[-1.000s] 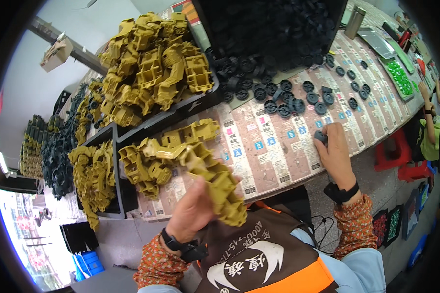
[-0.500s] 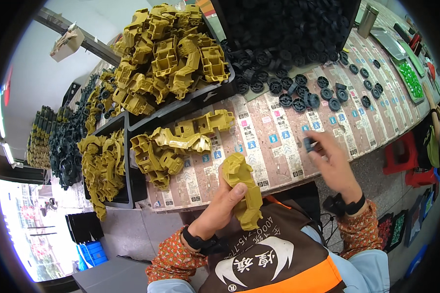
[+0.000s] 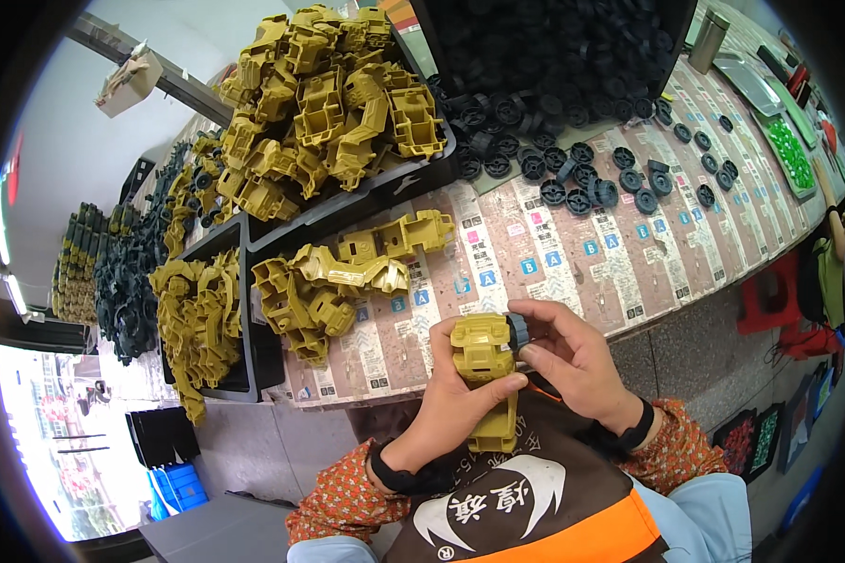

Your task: The person sits at a table and assembles yellow plastic frames with black circular wheels. They pick up a frame, insert a wheel into a slot, and place the assembled unit into a bin. The process is repeated continuously with multiple units.

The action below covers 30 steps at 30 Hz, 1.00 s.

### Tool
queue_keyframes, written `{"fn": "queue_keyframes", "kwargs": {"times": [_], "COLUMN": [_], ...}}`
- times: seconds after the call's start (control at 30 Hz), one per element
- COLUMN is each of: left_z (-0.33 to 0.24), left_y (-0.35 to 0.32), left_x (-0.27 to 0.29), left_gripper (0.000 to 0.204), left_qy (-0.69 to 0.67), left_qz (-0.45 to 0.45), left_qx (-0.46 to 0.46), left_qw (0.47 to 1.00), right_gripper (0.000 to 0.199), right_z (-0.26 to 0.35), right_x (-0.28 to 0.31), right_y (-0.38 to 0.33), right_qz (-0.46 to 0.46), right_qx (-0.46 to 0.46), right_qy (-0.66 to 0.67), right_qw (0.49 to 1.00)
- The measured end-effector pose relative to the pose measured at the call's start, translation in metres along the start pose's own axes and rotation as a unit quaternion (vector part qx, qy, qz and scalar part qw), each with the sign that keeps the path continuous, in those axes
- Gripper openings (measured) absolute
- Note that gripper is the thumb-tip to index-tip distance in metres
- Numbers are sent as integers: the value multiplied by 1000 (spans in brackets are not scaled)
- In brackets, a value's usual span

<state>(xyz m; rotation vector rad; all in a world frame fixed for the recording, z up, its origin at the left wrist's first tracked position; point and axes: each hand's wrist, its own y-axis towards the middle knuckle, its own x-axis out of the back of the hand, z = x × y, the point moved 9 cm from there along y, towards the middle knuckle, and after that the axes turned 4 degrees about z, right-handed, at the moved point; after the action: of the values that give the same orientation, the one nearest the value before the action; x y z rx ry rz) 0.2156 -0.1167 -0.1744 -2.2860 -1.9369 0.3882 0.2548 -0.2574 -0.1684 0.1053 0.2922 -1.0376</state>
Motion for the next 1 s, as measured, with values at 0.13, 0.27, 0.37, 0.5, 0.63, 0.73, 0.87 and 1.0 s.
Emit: {"fn": "queue_keyframes", "kwargs": {"times": [0.13, 0.27, 0.37, 0.5, 0.63, 0.73, 0.87, 1.0], "left_z": [6, 16, 17, 18, 19, 12, 4, 17], "left_y": [-2, 2, 4, 8, 17, 20, 22, 14], "left_x": [0, -4, -11, -17, -27, -23, 8, 26], "left_gripper": [77, 70, 65, 64, 65, 71, 40, 37], "left_qy": [37, 46, 47, 21, -14, -66, -159, -320], "left_qz": [0, 31, 28, 44, 96, 76, 32, -80], "left_qx": [14, 34, 21, -1, 45, 97, 95, 138], "left_qw": [999, 998, 998, 999, 994, 990, 982, 934], "right_gripper": [56, 66, 75, 82, 72, 52, 27, 19], "right_z": [7, 8, -3, 7, 7, 42, 83, 67], "right_x": [1, -6, -9, -8, 26, 103, 185, 193], "right_y": [-10, -20, -20, -21, -15, 17, 32, 48], "right_qz": [-27, 14, 25, 29, 26, -86, -289, -261], "right_qx": [44, -25, -44, -40, -76, -53, 72, 73], "right_qy": [-200, -209, -121, -182, -280, -430, -712, -712], "right_qw": [978, 978, 991, 982, 957, 897, 636, 648]}}
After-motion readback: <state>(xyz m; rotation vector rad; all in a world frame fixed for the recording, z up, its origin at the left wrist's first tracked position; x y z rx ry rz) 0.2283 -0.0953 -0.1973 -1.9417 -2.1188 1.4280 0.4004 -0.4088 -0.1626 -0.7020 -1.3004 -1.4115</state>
